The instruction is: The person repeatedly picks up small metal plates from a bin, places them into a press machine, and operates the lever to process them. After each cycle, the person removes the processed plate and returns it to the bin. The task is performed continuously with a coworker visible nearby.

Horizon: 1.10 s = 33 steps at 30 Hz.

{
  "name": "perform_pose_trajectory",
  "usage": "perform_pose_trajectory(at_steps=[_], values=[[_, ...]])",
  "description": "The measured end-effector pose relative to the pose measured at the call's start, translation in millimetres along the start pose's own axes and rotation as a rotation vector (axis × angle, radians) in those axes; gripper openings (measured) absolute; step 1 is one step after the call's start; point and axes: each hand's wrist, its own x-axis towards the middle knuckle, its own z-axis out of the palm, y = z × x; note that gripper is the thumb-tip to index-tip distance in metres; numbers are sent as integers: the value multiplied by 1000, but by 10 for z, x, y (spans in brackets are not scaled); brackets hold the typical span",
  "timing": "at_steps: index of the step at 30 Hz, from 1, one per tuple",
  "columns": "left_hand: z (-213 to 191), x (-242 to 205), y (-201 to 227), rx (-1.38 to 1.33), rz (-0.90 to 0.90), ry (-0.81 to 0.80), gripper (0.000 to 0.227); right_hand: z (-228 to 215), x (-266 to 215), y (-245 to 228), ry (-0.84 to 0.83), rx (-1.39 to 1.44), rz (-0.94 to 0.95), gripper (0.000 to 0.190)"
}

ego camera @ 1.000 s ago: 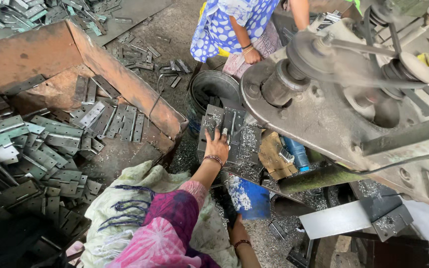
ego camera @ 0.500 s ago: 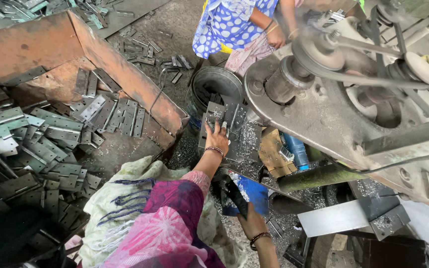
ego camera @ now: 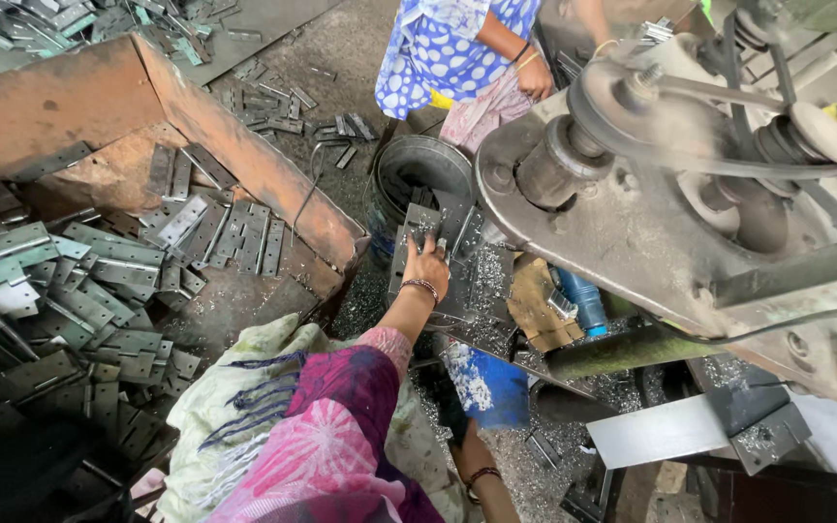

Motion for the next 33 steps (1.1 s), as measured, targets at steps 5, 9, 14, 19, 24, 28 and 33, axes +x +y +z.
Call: perform_pose_trajectory(at_steps=[5, 9, 14, 19, 24, 28, 33], values=[[-16, -177, 74, 44, 21, 55, 43, -550, -309, -44, 41, -18, -57, 44], [-47, -593, 139, 27, 69, 22, 41, -725, -336, -188, 39, -60, -113, 45], [142, -1211, 249, -14, 154, 53, 39, -722, -336, -226, 38, -105, -105, 47], [214, -1045, 298, 38, 106, 279, 38, -707, -381, -222, 55, -89, -98, 49], [274, -921, 279, 174, 145, 266, 34, -709, -401, -272, 11, -15, -33, 51], [199, -1056, 208, 141, 179, 554, 36, -744, -358, -214, 26, -76, -83, 54], [-115, -1192, 184, -251, 127, 702, 20, -867, -110, -207, 344, 57, -311, 53]])
